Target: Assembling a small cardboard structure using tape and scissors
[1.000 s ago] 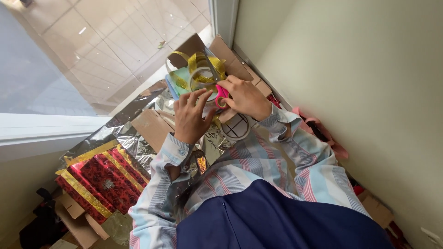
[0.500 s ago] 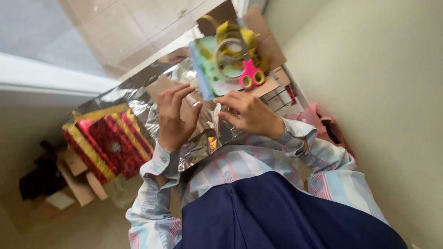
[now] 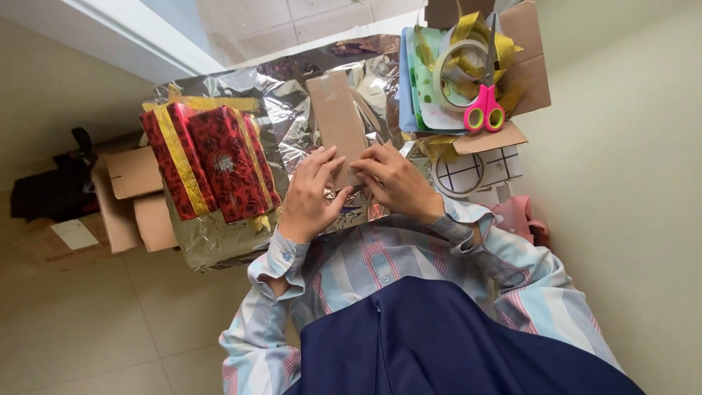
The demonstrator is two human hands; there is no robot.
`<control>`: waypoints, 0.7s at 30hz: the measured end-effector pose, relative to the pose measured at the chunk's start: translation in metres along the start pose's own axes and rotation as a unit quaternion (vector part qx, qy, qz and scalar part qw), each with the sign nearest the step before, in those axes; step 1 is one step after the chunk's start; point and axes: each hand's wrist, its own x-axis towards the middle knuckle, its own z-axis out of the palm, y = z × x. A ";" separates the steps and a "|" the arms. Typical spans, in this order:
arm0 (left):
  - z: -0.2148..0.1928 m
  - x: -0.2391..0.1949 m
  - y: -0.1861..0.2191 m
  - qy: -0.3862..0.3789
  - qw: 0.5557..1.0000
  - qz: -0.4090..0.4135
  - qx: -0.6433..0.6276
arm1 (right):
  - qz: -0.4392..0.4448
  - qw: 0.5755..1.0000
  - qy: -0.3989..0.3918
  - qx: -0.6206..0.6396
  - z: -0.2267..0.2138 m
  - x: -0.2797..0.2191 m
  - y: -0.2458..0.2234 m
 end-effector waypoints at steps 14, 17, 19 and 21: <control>0.004 -0.001 -0.001 -0.019 0.998 -0.046 -0.027 | 0.034 0.999 -0.018 0.010 0.006 0.007 0.002; 0.004 0.003 -0.001 -0.020 0.997 -0.061 -0.052 | 0.033 0.999 -0.020 0.004 0.003 0.009 0.003; 0.004 0.003 0.000 -0.021 0.995 -0.068 -0.065 | 0.033 0.999 -0.023 0.003 0.002 0.008 0.003; 0.004 0.005 0.002 -0.024 0.994 -0.077 -0.068 | 0.036 0.999 -0.023 0.019 0.002 0.007 0.004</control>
